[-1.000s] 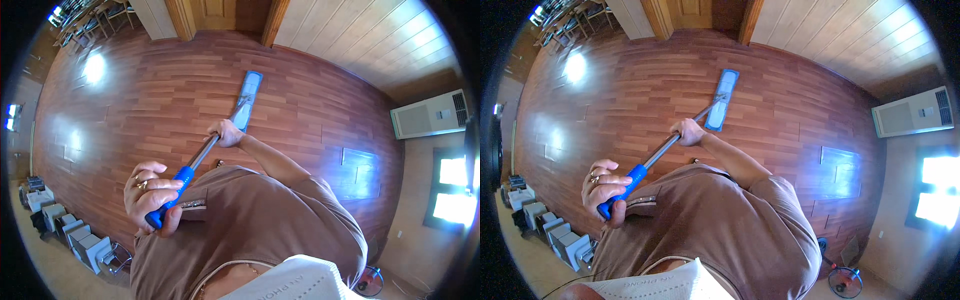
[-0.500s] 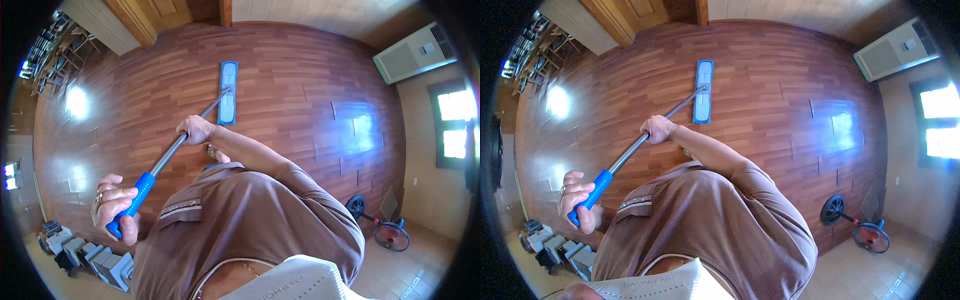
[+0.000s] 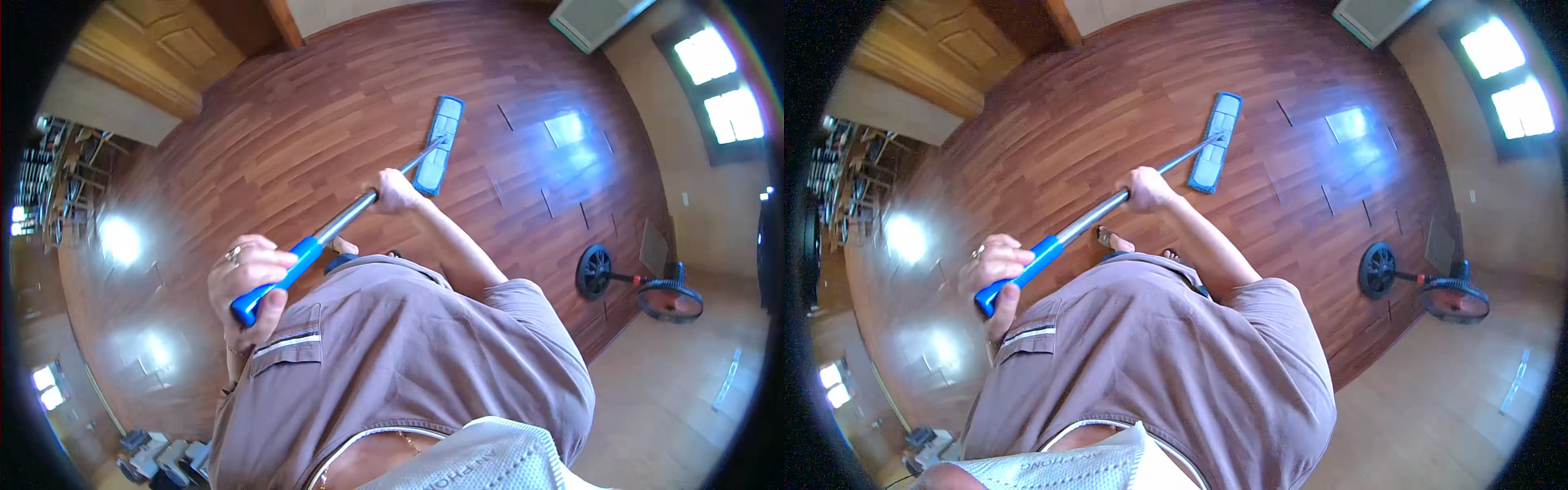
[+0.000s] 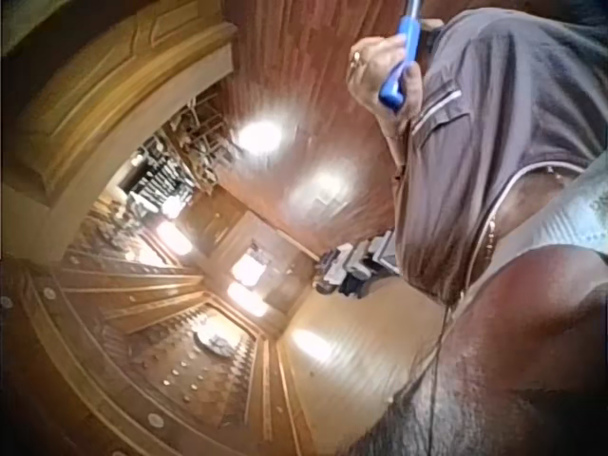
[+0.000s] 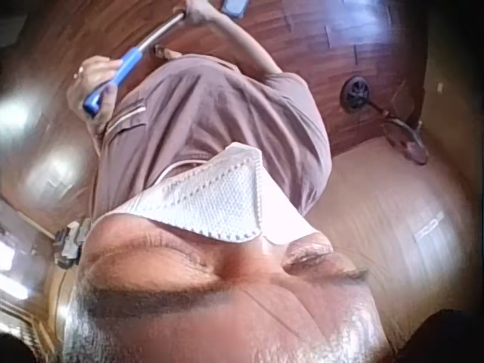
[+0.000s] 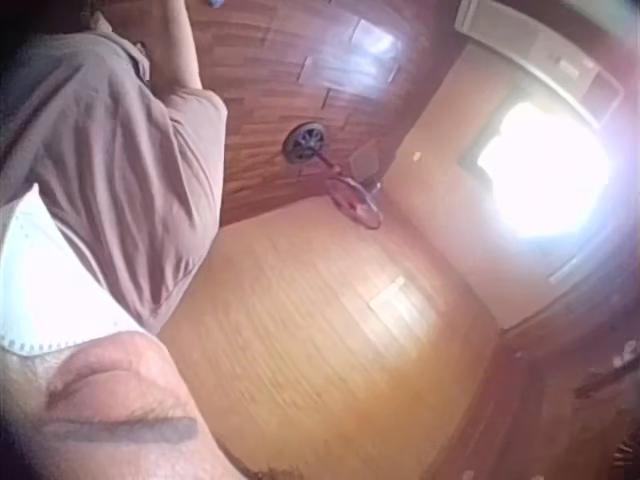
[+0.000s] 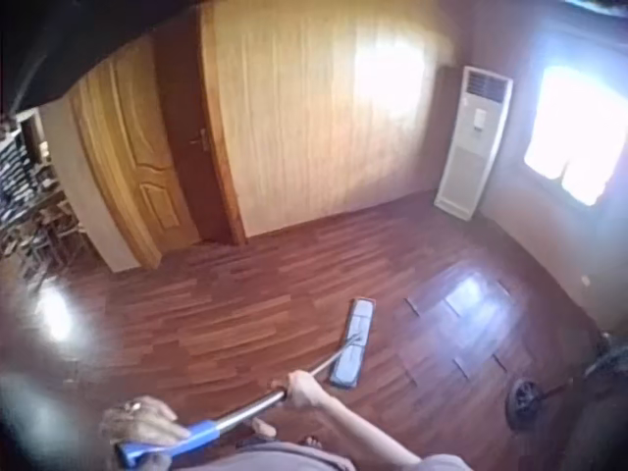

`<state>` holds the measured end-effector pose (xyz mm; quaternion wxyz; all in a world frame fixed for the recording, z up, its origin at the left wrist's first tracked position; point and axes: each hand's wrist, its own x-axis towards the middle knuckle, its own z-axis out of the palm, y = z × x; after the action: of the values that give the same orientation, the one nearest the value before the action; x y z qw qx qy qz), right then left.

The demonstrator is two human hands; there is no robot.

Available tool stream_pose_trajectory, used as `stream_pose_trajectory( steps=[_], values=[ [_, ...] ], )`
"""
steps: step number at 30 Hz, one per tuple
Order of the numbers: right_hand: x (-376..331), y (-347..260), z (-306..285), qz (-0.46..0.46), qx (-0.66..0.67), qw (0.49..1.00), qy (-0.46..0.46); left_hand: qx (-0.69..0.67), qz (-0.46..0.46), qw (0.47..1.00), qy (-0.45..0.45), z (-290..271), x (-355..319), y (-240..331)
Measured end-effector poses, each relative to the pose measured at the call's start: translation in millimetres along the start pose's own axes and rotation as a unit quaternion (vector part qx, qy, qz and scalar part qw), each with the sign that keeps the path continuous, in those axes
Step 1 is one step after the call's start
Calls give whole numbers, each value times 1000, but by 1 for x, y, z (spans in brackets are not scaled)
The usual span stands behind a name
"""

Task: Mopping a wooden floor using a flat mop in a large room.

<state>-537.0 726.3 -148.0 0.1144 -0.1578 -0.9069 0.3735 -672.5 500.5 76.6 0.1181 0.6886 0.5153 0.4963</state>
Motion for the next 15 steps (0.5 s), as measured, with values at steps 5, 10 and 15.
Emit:
stream_pose_trajectory(
  steps=[5,10,15],
  values=[
    [-64,43,-23,94,-32,992,73,-77,19,996,-32,52,26,-8],
    [-136,52,-37,168,9,971,170,-144,-20,984,-106,87,40,-7],
    [-200,48,-35,211,-11,955,209,-232,-27,959,-162,115,44,-1]
  ],
)
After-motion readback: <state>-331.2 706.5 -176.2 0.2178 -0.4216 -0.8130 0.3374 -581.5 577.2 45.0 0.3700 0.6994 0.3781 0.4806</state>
